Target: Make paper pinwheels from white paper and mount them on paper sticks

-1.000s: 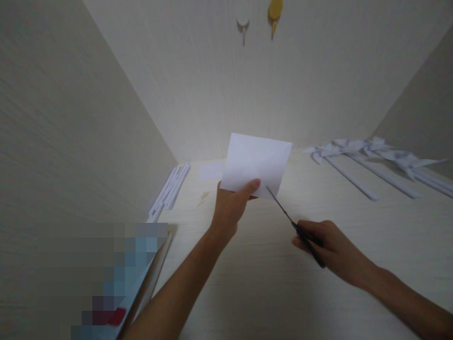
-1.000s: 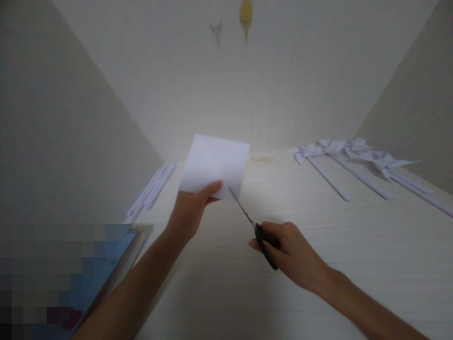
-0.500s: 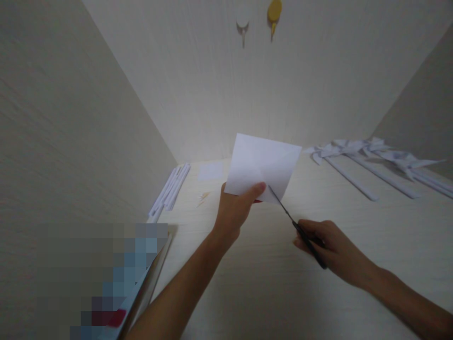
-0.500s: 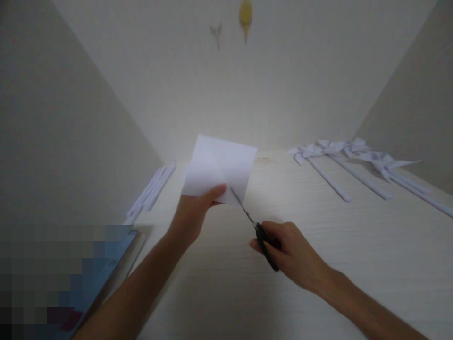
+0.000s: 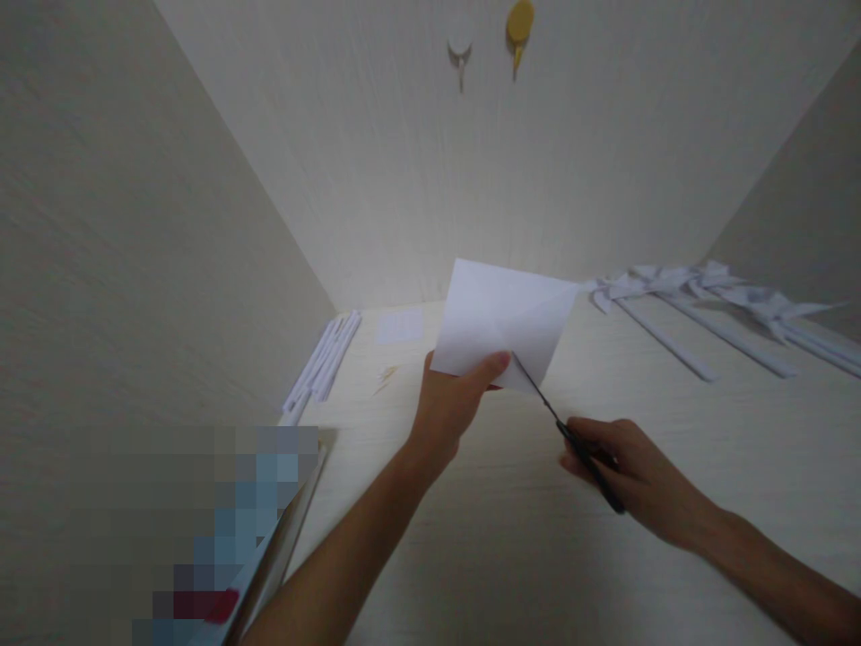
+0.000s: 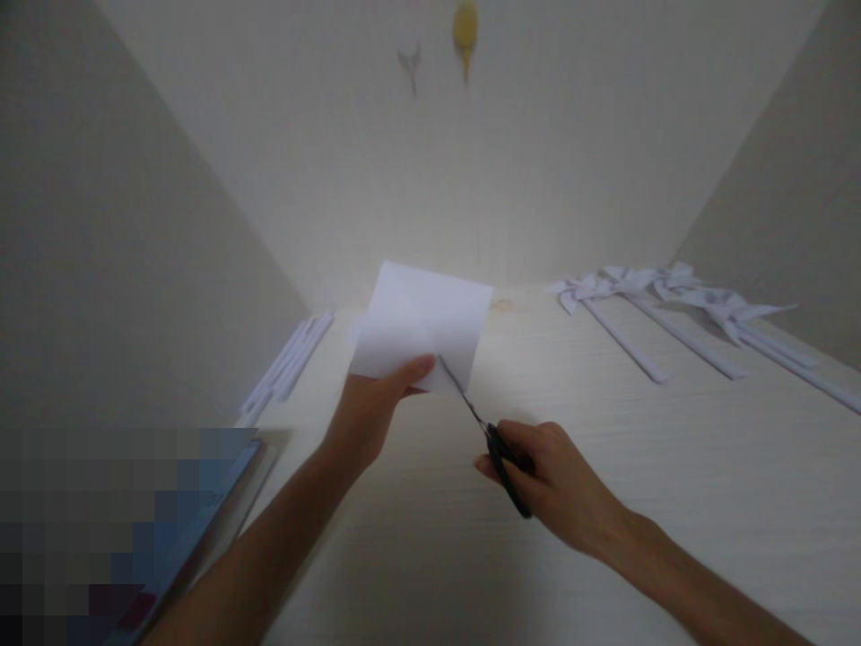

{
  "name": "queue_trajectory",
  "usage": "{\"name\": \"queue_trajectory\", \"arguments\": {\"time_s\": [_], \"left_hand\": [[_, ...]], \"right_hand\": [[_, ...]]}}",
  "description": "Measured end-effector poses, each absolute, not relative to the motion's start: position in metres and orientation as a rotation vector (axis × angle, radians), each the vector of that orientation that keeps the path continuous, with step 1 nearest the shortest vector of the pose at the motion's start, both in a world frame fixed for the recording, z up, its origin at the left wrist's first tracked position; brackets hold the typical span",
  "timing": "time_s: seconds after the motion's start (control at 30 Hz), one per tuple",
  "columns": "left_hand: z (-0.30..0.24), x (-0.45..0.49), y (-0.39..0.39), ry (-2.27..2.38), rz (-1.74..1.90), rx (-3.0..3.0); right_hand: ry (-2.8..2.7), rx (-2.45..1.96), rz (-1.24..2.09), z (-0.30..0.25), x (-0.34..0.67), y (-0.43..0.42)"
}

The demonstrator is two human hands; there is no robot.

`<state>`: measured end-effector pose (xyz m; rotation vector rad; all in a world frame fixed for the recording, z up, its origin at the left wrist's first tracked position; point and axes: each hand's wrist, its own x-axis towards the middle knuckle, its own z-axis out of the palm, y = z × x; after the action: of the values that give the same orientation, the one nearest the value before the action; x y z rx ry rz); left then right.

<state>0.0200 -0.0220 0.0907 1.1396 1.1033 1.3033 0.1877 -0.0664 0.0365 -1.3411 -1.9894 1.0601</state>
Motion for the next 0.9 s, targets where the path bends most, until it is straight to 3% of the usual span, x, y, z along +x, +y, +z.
{"name": "queue_trajectory", "arguments": {"time_s": [0.9], "left_hand": [[0.09, 0.0199, -0.021, 1.12, 1.292, 1.122]], "right_hand": [[-1.983, -1.339, 1.044, 0.0367, 0.1877, -0.0665]]}}
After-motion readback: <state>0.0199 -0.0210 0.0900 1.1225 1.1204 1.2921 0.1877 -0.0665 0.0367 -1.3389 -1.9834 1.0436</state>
